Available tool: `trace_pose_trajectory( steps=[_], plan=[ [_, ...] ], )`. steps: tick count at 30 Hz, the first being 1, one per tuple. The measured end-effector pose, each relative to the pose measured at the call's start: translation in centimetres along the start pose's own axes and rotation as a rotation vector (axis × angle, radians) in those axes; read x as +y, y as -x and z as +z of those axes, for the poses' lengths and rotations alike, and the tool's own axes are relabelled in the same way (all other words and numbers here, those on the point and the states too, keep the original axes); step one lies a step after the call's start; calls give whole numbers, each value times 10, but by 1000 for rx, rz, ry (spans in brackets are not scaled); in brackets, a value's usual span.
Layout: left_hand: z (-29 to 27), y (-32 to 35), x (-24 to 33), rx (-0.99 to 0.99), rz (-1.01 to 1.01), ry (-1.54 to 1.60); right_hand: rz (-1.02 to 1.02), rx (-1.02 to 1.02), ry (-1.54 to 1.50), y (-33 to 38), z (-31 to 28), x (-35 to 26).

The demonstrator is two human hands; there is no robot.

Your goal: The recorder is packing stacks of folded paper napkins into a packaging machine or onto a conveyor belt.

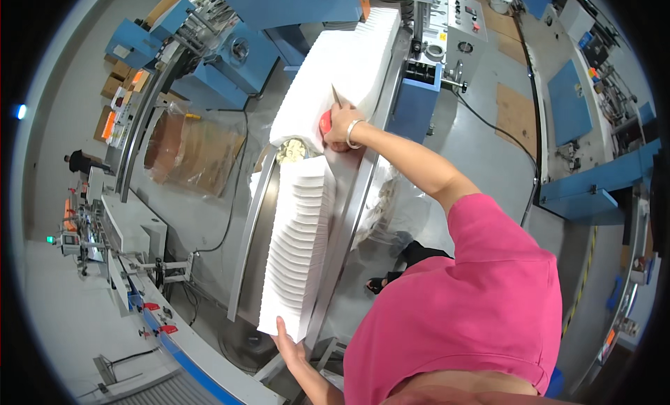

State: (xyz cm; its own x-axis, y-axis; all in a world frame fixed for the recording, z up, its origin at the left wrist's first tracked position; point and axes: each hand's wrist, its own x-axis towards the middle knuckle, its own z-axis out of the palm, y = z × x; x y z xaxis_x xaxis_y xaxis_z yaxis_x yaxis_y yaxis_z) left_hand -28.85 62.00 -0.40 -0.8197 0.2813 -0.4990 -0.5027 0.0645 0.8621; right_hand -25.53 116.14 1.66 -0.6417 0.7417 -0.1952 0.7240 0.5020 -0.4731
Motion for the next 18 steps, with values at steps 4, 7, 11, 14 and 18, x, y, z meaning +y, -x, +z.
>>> trace_pose_trajectory(
  steps=[4, 7, 11, 14, 18],
  plan=[
    [-25, -9, -12, 49, -51, 13, -160, 226, 246, 7, 14, -19],
    [-35, -7, -13, 96, -131, 63, -378, 101, -210, 40, 4, -52],
    [-17, -1, 11, 81, -250, -26, -402, -213, -139, 23, 33, -64],
    [-16, -6, 3, 136, -198, -45, -274, -298, -136, 30, 31, -74],
    [-35, -16, -16, 45, -133, 100, -193, -390, -370, 12, 37, -52]
  ],
)
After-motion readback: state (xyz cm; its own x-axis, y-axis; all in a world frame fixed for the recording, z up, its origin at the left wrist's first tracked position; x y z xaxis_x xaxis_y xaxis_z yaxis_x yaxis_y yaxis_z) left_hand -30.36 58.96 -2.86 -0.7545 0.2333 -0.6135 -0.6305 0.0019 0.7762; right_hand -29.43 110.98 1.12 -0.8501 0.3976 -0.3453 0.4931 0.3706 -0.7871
